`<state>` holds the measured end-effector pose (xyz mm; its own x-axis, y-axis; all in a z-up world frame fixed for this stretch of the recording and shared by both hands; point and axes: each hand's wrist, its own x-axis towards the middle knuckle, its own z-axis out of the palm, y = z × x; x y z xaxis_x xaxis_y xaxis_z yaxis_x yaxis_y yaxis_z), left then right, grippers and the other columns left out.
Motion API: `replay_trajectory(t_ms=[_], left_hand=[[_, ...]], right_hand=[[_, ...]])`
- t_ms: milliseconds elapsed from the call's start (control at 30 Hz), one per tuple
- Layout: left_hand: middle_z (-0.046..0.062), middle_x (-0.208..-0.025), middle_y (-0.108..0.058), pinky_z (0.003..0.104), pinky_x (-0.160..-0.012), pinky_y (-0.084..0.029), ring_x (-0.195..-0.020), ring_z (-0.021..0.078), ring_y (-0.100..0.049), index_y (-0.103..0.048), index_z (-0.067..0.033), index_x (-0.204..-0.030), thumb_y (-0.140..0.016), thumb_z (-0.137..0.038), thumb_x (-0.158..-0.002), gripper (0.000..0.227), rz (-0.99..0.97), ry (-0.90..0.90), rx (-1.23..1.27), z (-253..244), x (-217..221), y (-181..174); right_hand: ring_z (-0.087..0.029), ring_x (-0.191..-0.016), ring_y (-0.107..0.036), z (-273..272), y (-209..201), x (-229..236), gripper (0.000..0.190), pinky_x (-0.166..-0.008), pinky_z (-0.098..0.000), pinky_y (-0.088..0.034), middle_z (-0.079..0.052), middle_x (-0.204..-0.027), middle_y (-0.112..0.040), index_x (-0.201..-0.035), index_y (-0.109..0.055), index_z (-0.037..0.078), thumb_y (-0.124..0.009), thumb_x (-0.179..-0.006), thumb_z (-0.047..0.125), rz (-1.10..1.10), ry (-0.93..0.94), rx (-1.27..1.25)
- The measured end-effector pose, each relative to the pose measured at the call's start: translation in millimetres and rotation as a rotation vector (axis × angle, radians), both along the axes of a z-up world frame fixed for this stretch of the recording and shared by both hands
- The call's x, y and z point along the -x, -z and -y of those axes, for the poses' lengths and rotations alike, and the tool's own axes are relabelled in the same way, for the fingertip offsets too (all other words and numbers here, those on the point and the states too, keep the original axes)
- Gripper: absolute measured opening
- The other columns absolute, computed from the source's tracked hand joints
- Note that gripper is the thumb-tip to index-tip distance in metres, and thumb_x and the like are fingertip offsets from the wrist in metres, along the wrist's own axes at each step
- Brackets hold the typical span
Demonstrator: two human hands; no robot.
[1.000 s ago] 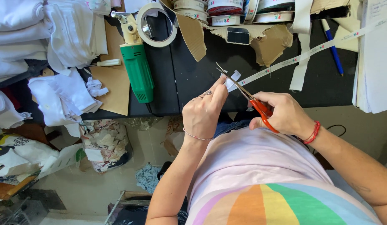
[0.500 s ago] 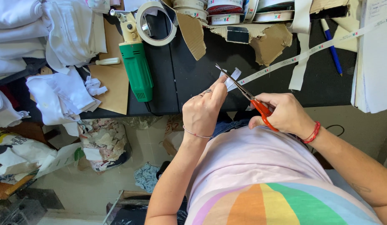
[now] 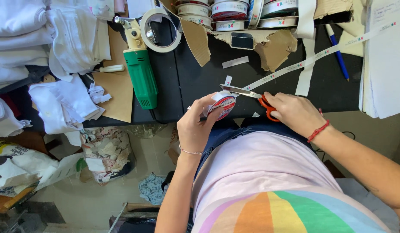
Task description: The person writes in a notebook with a blue pen, then picks up a roll of rubber bands from a cardboard box. They unroll a length of the rubber band and use scissors to cut it into small pieces, repeating this process several times.
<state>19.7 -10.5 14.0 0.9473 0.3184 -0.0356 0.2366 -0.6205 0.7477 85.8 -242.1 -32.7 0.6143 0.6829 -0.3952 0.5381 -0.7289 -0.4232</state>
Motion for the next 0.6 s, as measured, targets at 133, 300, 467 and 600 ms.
replay_trajectory(t_ms=[133, 300, 467, 600], left_hand=[[-0.003, -0.085, -0.067, 0.021, -0.062, -0.052, -0.071, 0.0150, -0.066, -0.060, -0.0168, -0.084, -0.073, -0.014, -0.068, 0.021, 0.201, -0.003, 0.176, 7.1, -0.4, -6.4], [0.005, -0.088, -0.067, 0.024, -0.064, -0.052, -0.072, 0.0204, -0.066, -0.061, -0.0106, -0.084, -0.071, -0.007, -0.069, 0.019, 0.332, 0.063, 0.325, 15.0, -0.3, -15.9], [0.001, -0.085, -0.068, 0.020, -0.064, -0.052, -0.069, 0.0140, -0.067, -0.065, -0.0151, -0.081, -0.075, -0.008, -0.064, 0.021, 0.432, 0.127, 0.244, 17.7, -0.9, -14.4], [0.000, -0.085, -0.068, 0.021, -0.060, -0.051, -0.065, 0.0167, -0.066, -0.065, -0.0139, -0.082, -0.070, -0.010, -0.070, 0.013, 0.456, 0.174, 0.196, 15.9, -1.7, -16.9]], right_hand=[[-0.014, -0.082, -0.058, 4.1, 8.8, 12.3, 0.045, -0.060, -0.0242, -0.052, 0.002, -0.087, -0.054, -0.117, -0.050, 0.018, -0.059, -0.073, 0.023, 0.326, -0.130, 0.181], [-0.015, -0.076, -0.057, -2.9, 11.4, -18.5, 0.015, -0.059, -0.0278, -0.050, 0.004, -0.078, -0.054, -0.093, -0.060, 0.023, -0.056, -0.083, 0.034, 0.194, 0.218, 0.039], [-0.025, -0.071, -0.056, -0.1, 57.9, -37.3, 0.026, -0.058, -0.0364, -0.048, -0.001, -0.078, -0.046, -0.085, -0.058, 0.015, -0.071, -0.075, 0.035, 0.026, 0.586, -0.019], [-0.033, -0.083, -0.054, -9.1, 51.5, -33.1, 0.012, -0.067, -0.0441, -0.048, -0.009, -0.086, -0.046, -0.082, -0.059, 0.008, -0.063, -0.082, 0.019, 0.059, 0.581, -0.015]])
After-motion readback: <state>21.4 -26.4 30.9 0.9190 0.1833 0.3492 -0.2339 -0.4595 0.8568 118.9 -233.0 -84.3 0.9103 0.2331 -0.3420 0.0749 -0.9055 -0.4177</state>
